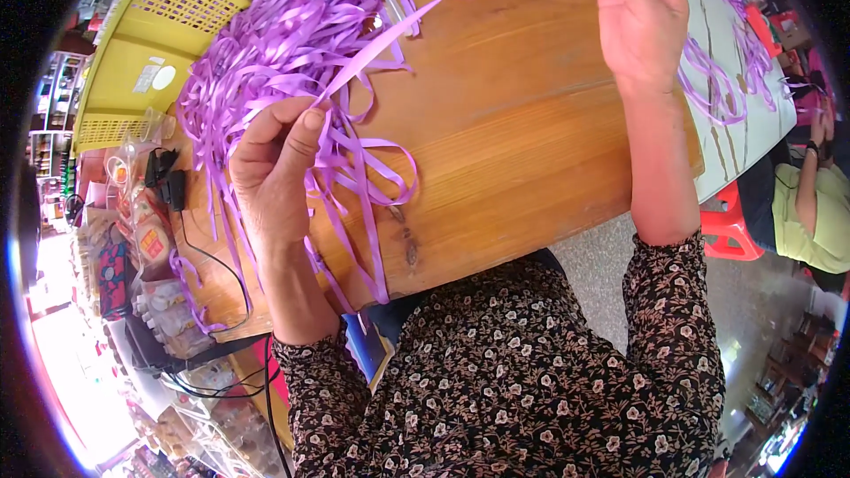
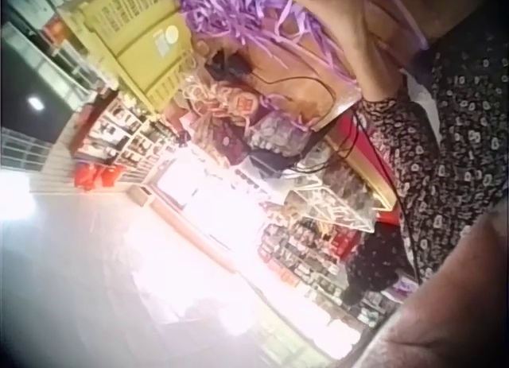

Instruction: Tying purple ribbons into small decorative knots or loops.

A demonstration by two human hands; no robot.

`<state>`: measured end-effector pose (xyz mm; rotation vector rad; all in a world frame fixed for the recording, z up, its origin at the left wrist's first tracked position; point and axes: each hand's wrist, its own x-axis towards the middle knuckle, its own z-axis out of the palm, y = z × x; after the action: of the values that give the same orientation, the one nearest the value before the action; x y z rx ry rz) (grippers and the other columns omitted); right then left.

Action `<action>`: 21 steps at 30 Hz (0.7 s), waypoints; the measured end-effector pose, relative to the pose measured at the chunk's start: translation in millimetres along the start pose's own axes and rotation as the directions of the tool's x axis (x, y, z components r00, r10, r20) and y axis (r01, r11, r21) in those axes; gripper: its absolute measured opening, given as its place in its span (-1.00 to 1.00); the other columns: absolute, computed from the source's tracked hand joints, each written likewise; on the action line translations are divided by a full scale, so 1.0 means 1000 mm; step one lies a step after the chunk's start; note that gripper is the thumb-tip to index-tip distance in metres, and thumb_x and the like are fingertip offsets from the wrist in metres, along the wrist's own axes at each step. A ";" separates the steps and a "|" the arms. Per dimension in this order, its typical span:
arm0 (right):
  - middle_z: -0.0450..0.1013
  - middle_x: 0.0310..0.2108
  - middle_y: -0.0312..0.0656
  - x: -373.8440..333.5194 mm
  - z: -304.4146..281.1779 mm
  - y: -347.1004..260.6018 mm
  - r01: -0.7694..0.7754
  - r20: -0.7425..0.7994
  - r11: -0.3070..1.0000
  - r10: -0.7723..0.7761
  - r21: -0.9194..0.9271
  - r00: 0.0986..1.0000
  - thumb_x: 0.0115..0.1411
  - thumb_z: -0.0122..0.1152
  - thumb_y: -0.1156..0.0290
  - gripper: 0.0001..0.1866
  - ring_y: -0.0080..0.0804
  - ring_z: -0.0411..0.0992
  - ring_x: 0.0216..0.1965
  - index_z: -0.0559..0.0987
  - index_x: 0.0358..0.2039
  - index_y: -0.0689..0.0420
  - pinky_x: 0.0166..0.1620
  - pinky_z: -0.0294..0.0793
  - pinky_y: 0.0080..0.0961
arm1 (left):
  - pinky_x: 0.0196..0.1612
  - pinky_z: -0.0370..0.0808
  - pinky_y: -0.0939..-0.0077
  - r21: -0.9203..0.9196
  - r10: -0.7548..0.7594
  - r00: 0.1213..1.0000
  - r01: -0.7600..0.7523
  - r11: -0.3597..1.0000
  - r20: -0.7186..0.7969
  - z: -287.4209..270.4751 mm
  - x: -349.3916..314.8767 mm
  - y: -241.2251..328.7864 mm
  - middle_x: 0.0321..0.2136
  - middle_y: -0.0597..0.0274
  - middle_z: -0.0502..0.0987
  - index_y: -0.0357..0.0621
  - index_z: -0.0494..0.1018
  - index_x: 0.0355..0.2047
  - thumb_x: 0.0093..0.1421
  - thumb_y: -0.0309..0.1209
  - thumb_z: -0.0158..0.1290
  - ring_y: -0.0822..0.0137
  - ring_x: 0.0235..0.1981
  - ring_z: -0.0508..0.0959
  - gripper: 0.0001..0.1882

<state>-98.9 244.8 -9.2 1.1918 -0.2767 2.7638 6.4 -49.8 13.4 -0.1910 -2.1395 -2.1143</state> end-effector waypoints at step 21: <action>0.45 -0.13 -0.20 -0.032 0.112 0.074 0.541 0.477 0.007 0.483 -0.841 0.735 -0.07 0.34 0.37 -0.55 -0.26 0.38 -0.09 0.53 -0.10 0.11 -0.06 0.34 -0.39 | -0.54 0.26 0.79 -0.155 0.012 0.992 0.007 0.988 0.124 0.008 -0.041 0.017 -0.52 0.34 0.54 -0.26 0.53 -0.24 0.18 -0.43 0.08 0.64 -0.59 0.36 -0.82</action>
<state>-11.0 147.6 33.8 1.4108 -1.8844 0.9215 49.9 -41.4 22.4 -0.3500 -2.0363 -2.3258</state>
